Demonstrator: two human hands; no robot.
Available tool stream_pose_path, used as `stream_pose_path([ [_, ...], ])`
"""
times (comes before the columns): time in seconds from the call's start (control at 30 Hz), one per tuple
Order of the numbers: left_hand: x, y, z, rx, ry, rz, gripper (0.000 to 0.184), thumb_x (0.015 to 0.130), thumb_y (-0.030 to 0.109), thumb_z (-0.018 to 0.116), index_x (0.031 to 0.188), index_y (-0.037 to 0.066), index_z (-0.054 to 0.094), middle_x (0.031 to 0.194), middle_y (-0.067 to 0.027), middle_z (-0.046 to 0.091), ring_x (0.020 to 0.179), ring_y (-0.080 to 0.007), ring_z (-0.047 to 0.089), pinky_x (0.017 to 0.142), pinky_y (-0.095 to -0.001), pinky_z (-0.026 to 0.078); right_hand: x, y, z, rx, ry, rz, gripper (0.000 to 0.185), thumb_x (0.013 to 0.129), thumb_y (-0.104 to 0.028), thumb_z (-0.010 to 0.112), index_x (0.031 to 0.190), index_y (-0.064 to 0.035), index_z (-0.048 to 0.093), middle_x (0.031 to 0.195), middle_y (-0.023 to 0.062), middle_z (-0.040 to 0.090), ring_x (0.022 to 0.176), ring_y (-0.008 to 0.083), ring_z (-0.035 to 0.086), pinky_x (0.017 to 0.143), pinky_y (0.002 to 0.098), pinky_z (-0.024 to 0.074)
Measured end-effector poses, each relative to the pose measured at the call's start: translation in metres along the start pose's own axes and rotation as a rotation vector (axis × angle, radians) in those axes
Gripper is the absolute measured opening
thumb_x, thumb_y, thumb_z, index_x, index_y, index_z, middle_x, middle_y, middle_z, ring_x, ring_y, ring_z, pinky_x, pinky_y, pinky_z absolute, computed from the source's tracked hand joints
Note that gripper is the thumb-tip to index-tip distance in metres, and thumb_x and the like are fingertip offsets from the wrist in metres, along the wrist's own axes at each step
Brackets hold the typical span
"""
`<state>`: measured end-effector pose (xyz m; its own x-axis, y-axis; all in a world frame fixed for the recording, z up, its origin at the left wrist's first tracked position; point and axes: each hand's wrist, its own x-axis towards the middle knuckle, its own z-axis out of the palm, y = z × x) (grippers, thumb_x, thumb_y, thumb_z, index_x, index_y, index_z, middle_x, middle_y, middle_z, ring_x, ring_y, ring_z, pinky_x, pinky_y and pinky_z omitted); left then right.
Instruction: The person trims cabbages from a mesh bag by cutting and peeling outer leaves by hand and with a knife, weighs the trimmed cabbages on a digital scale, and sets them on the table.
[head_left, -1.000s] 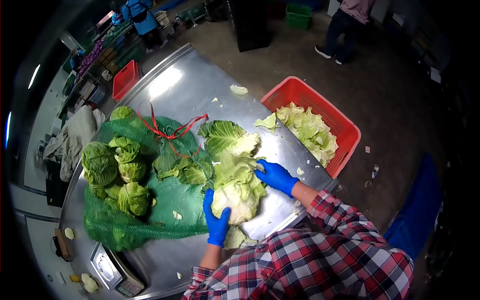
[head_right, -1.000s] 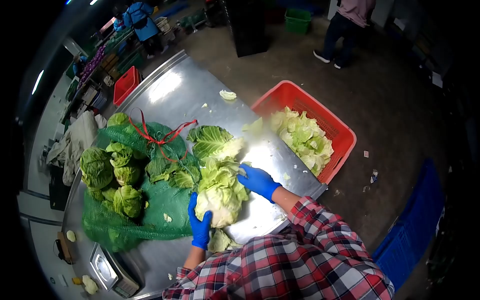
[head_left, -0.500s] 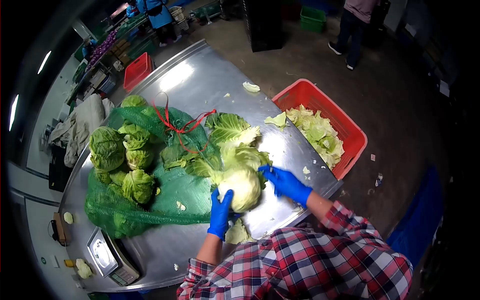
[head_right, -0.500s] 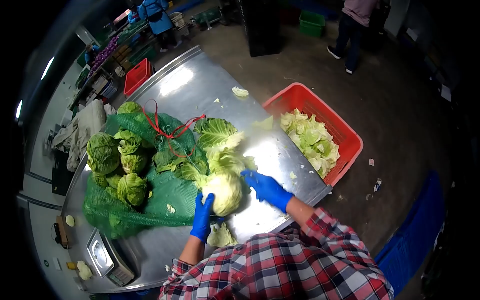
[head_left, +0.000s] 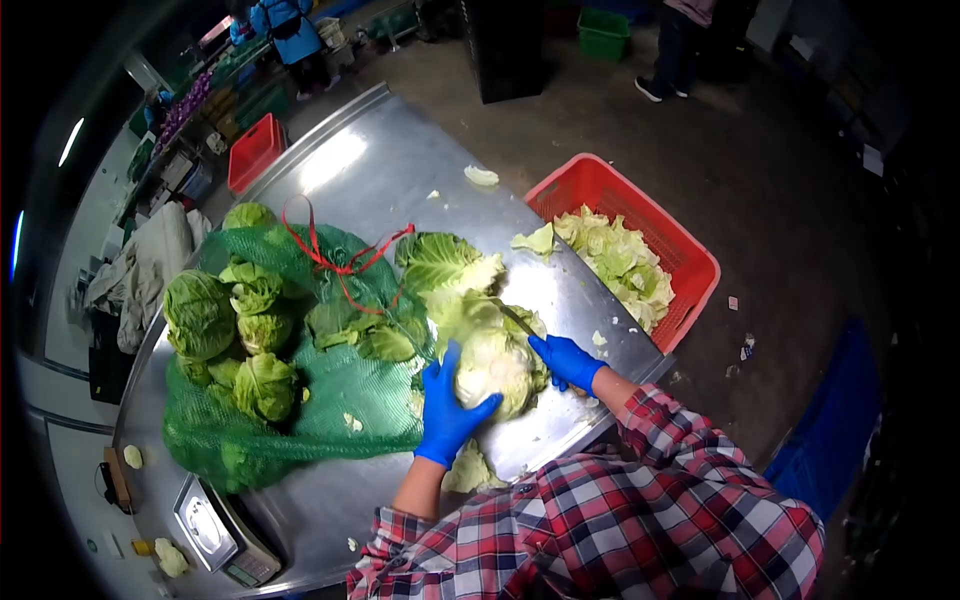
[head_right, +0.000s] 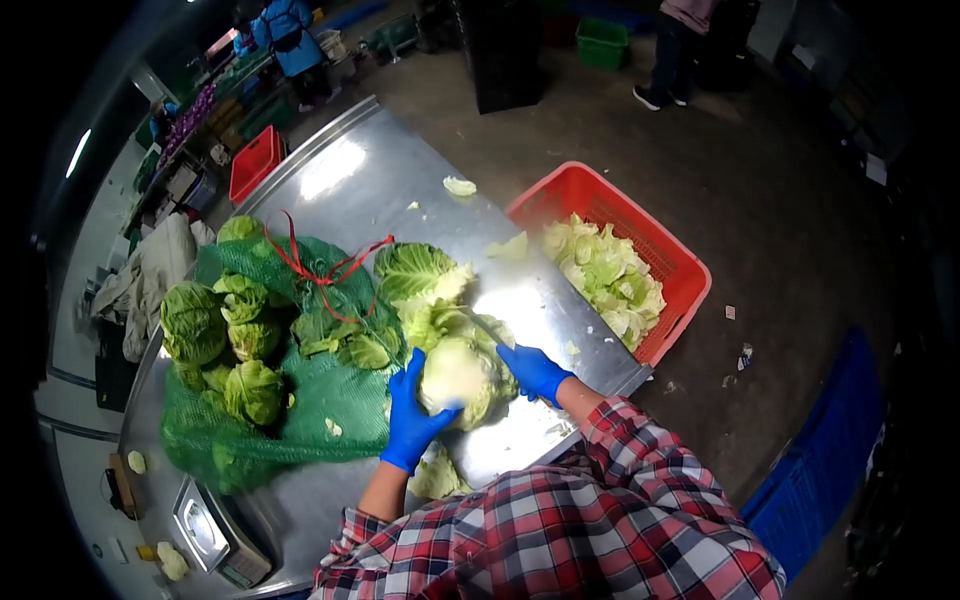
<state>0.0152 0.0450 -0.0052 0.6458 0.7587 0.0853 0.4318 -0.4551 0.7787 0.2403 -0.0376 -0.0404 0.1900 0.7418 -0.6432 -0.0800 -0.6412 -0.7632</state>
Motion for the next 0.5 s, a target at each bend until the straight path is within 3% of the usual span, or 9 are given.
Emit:
stream_pose_path([
  [0.1, -0.008, -0.007, -0.004, -0.163, 0.067, -0.075, 0.1, 0.062, 0.038, 0.084, 0.139, 0.0, 0.033, 0.13, -0.0215, 0.04, 0.117, -0.0353, 0.041, 0.104, -0.0412, 0.032, 0.001, -0.004, 0.003, 0.044, -0.069, -0.017, 0.052, 0.091, -0.054, 0.046, 0.108, -0.005, 0.053, 0.066, 0.005, 0.049, 0.045, 0.0125, 0.049, 0.036, 0.0272, 0.0406],
  [0.23, -0.012, -0.005, 0.013, -0.105, 0.237, -0.089, 0.101, 0.059, 0.04, 0.085, 0.135, -0.002, 0.033, 0.126, -0.0207, 0.041, 0.116, -0.0346, 0.042, 0.102, -0.0419, 0.034, -0.019, -0.02, 0.015, 0.149, -0.029, -0.102, 0.054, 0.094, -0.048, 0.045, 0.131, -0.0097, 0.042, 0.072, 0.0078, 0.053, 0.046, 0.0134, 0.05, 0.038, 0.0274, 0.0434],
  [0.27, -0.013, 0.006, 0.018, -0.013, 0.246, -0.09, 0.1, 0.06, 0.039, 0.086, 0.135, -0.001, 0.033, 0.125, -0.0194, 0.041, 0.116, -0.0331, 0.043, 0.102, -0.0413, 0.035, -0.035, -0.029, 0.019, -0.02, 0.06, -0.222, 0.058, 0.096, -0.044, 0.042, 0.143, -0.0122, 0.029, 0.083, 0.0135, 0.062, 0.05, 0.0184, 0.056, 0.043, 0.0296, 0.0477],
  [0.3, -0.014, 0.015, 0.023, 0.078, 0.252, -0.09, 0.1, 0.06, 0.038, 0.086, 0.135, 0.0, 0.033, 0.124, -0.018, 0.041, 0.116, -0.0316, 0.043, 0.102, -0.0406, 0.035, -0.052, -0.041, 0.021, -0.176, 0.101, -0.179, 0.06, 0.097, -0.038, 0.043, 0.145, -0.0093, 0.023, 0.108, 0.0233, 0.061, 0.075, 0.0307, 0.066, 0.064, 0.0357, 0.0541],
  [0.4, -0.016, 0.042, 0.028, 0.151, 0.275, -0.121, 0.11, 0.056, 0.041, 0.087, 0.139, 0.0, 0.028, 0.121, -0.0219, 0.041, 0.113, -0.0369, 0.042, 0.097, -0.0433, 0.036, -0.059, -0.012, 0.029, -0.278, 0.21, -0.409, 0.061, 0.097, -0.033, 0.045, 0.144, -0.0025, 0.023, 0.127, 0.0302, 0.048, 0.109, 0.0391, 0.055, 0.09, 0.04, 0.0458],
  [0.47, -0.014, 0.045, 0.029, 0.244, 0.233, -0.124, 0.115, 0.056, 0.043, 0.086, 0.142, -0.001, 0.024, 0.12, -0.0251, 0.04, 0.111, -0.04, 0.041, 0.095, -0.0445, 0.037, -0.065, -0.005, 0.032, -0.303, 0.218, -0.448, 0.061, 0.096, -0.031, 0.045, 0.143, 0.0006, 0.022, 0.133, 0.0308, 0.042, 0.119, 0.0405, 0.049, 0.097, 0.0407, 0.0407],
  [0.5, -0.014, 0.045, 0.031, 0.263, 0.23, -0.119, 0.116, 0.055, 0.044, 0.086, 0.142, -0.001, 0.024, 0.121, -0.0264, 0.04, 0.11, -0.0409, 0.042, 0.094, -0.0451, 0.038, -0.067, -0.002, 0.033, -0.332, 0.236, -0.465, 0.061, 0.097, -0.03, 0.044, 0.144, -0.0011, 0.021, 0.132, 0.0306, 0.043, 0.113, 0.0415, 0.051, 0.093, 0.0421, 0.0428],
])
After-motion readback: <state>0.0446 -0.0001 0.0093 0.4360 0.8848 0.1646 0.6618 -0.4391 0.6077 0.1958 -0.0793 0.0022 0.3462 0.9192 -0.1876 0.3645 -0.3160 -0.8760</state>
